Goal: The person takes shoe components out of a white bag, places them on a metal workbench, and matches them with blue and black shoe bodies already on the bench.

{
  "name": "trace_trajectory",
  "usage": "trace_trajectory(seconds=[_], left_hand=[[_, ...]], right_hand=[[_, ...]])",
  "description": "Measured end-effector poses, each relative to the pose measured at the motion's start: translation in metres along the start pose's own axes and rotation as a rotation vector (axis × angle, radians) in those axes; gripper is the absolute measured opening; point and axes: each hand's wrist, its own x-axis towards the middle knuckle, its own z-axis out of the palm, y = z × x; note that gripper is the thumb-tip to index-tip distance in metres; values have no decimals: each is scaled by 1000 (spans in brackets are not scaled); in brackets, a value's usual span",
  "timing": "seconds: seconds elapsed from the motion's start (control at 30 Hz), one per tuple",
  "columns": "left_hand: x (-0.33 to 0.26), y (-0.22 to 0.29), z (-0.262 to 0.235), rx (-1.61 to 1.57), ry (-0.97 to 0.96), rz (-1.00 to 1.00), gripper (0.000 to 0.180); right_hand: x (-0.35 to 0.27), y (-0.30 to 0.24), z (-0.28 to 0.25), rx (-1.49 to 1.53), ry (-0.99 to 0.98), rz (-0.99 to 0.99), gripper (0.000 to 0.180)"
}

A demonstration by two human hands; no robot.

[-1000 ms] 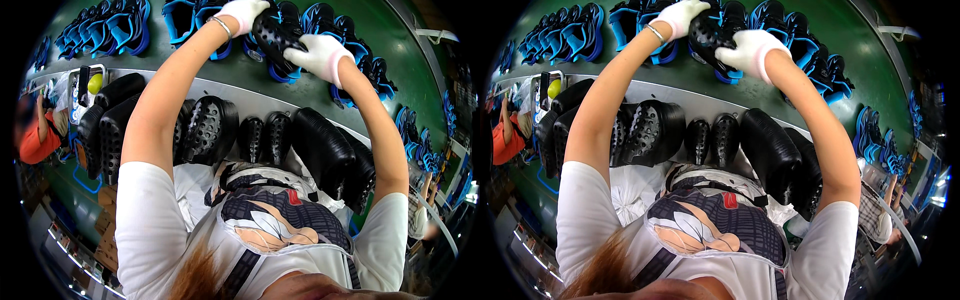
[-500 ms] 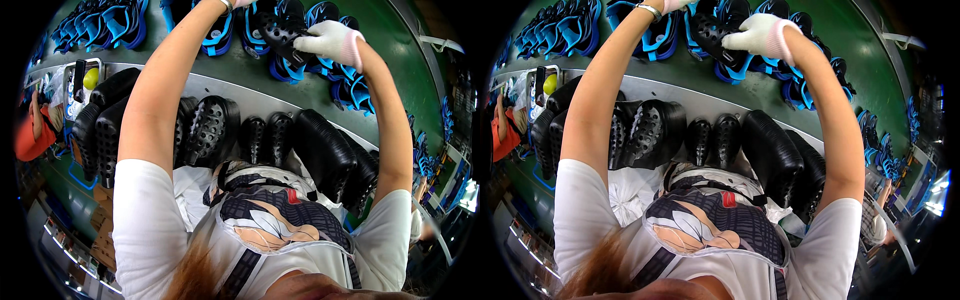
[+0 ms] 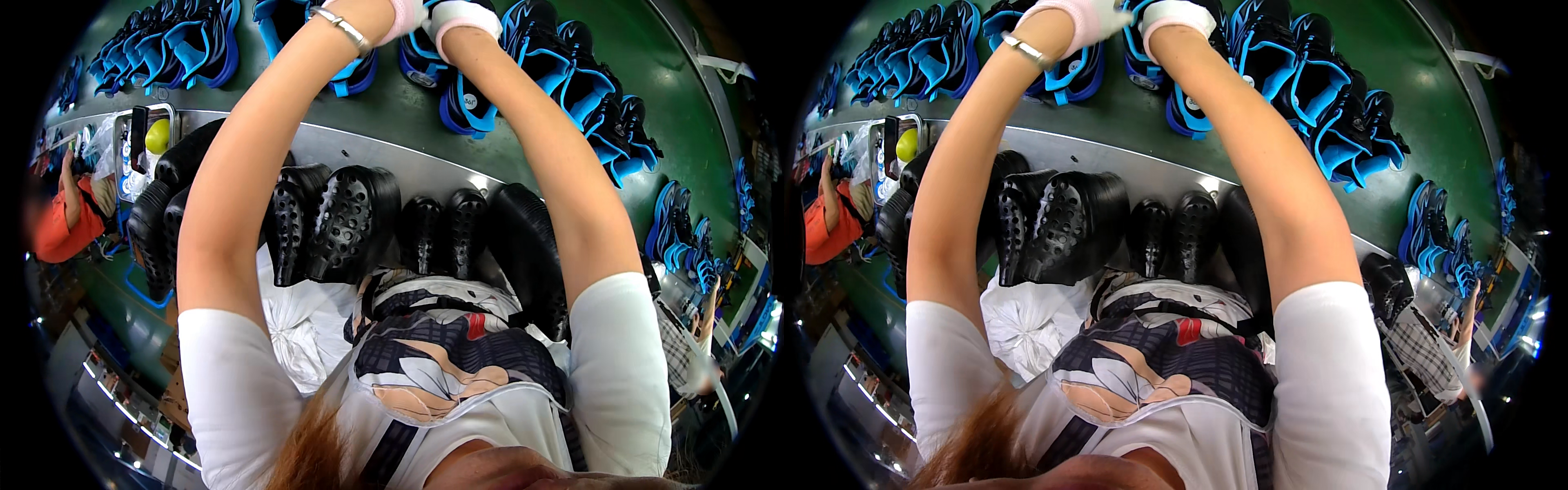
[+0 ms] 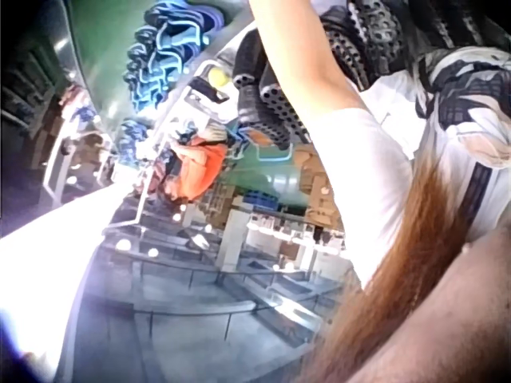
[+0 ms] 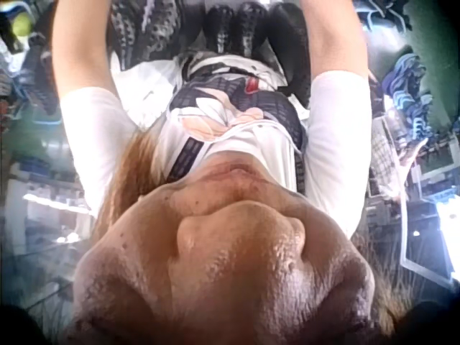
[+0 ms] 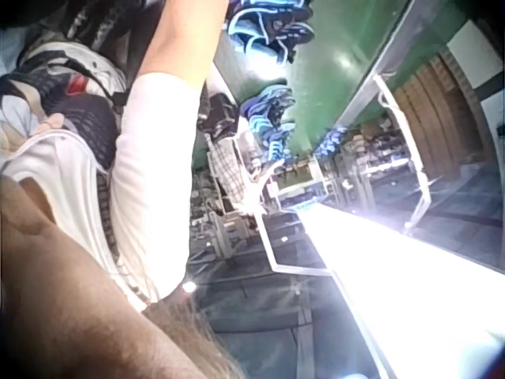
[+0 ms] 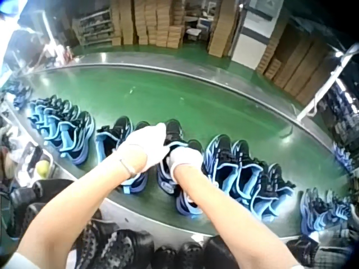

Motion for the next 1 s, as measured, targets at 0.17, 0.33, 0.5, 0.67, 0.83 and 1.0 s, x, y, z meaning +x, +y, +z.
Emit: trace_trajectory(seconds=[0.17,0.33,0.5,0.67,0.83,1.0], left_hand=[[-33,27,15,-60,-256,407,45],[-15,27,27,-254,-496,40,62],[-4,17,49,-427,-566,-22,62],[-8,17,25,-363,-659,-187,65],[8,-4,77,-26,-485,141,46],[-1,-8,91,3,-368,44,32]], right_hand=[[12,0,-42,32,-299,-8,35],[10,-10,-59,74,-475,-16,37],[86,1,-4,-45,-541,253,36],[80,-2,13,-185,-421,131,29],[74,-13,12,-222,-366,44,22],[65,-19,27,-141,-234,-9,22]])
